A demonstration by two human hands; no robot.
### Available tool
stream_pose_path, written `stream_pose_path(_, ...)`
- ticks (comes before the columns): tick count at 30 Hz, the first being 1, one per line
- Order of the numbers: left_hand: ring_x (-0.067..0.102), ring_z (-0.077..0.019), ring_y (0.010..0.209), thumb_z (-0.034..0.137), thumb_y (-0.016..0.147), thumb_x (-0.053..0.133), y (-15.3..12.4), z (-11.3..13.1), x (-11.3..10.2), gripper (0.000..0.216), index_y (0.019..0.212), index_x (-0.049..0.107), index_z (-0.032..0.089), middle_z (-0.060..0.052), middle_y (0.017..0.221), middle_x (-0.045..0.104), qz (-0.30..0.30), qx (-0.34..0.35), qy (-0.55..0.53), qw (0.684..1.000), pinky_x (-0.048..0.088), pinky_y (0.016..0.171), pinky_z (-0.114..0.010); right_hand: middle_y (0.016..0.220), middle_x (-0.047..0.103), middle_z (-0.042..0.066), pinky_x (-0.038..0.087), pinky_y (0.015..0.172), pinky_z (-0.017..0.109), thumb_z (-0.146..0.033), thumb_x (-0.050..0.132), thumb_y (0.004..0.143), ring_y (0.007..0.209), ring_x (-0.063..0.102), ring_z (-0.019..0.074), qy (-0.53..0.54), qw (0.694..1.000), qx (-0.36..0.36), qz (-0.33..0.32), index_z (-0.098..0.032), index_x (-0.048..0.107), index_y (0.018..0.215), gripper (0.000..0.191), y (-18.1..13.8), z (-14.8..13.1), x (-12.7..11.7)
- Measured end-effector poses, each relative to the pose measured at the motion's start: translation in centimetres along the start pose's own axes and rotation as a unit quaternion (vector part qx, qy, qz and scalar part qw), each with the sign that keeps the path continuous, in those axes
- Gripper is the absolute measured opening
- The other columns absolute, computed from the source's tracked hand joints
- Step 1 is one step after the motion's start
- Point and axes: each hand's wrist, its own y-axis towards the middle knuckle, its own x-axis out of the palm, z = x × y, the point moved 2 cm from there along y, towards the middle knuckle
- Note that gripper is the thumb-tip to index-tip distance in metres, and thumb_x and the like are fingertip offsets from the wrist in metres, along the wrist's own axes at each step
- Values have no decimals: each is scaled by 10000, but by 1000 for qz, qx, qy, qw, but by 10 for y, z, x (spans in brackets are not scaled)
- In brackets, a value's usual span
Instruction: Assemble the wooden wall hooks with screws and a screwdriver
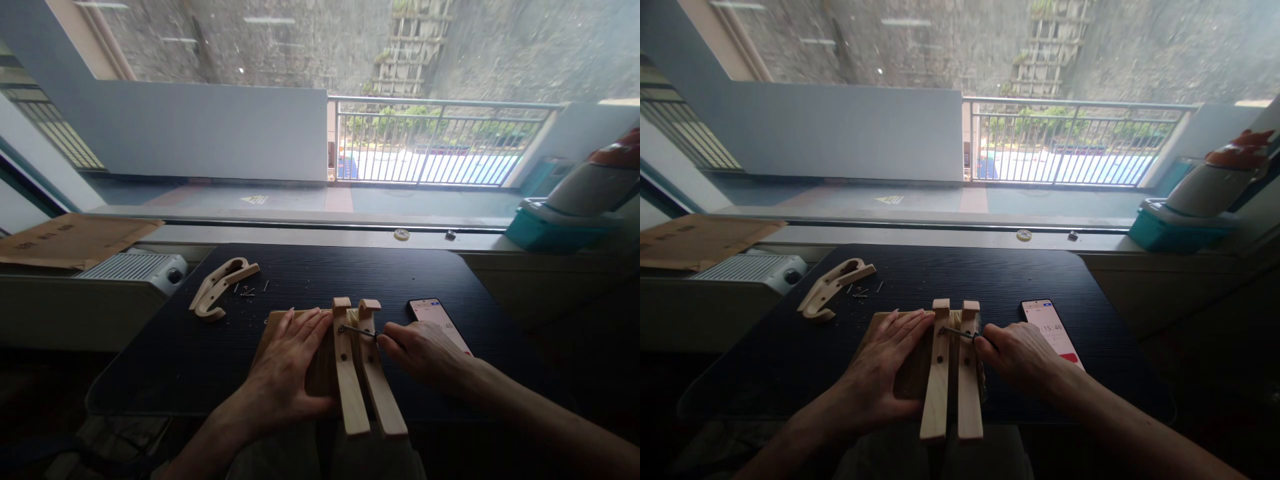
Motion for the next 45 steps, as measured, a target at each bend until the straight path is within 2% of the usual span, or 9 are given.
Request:
stream_pose_path(14,229,-302,1364,536,633,675,0,-1,0,992,1441,183,238,-71,1482,297,-18,-5,19,1000,124,1132,-525,549,536,9,149,466,273,-461,230,950,433,328,84,5,993,-113,-33,-180,537,726,473,13,16,1)
stream_pose_path(20,250,-303,1357,509,648,673,1,2,-2,961,1437,201,229,-83,1479,302,-16,-6,7,1000,127,1132,-521,541,531,7,152,479,284,-442,310,935,432,383,94,-10,995,-96,-19,-182,562,761,401,16,16,0)
stream_pose_path(25,236,-302,1365,545,654,662,1,1,-3,963,1436,202,221,-102,1480,295,-21,-3,-4,1000,104,1131,-530,577,545,9,199,515,280,-381,276,948,505,468,121,-41,999,-30,0,-199,538,710,398,-1,8,-27)
stream_pose_path(30,226,-297,1370,602,648,644,0,0,-1,963,1424,235,203,-112,1476,302,-8,3,-9,1000,99,1132,-527,660,583,-18,255,525,251,-344,398,898,537,473,114,19,999,-24,30,-216,541,989,212,-18,-13,-70)
stream_pose_path(36,231,-297,1369,623,647,636,0,0,0,960,1417,249,201,-118,1471,312,3,3,-22,1000,105,1128,-536,647,570,-19,294,510,237,-351,450,868,525,435,94,82,993,-26,84,-203,592,904,209,-9,-30,-100)
stream_pose_path(39,232,-292,1369,645,660,611,-1,0,-1,957,1419,244,193,-119,1472,310,2,2,-21,1000,100,1130,-534,628,546,-21,321,482,237,-385,453,864,510,437,98,168,980,29,104,-194,585,903,235,-11,-18,-84)
stream_pose_path(41,232,-286,1371,645,673,600,-2,1,-1,951,1424,230,194,-113,1475,306,4,1,-19,1000,104,1133,-528,665,553,-4,387,515,245,-420,477,848,568,489,117,271,951,67,130,-175,567,908,267,-17,-6,-60)
stream_pose_path(43,232,-286,1371,644,674,599,-2,0,-1,954,1428,219,201,-107,1477,304,9,3,-18,1000,108,1134,-525,745,584,21,447,599,270,-406,506,833,667,556,146,357,921,96,124,-166,535,937,263,-25,4,-32)
stream_pose_path(45,237,-291,1368,648,668,603,-3,0,-1,963,1430,215,205,-105,1477,303,13,8,-19,1000,108,1134,-528,840,614,40,462,664,288,-338,540,809,731,581,160,361,922,102,96,-171,543,999,253,-35,10,-10)
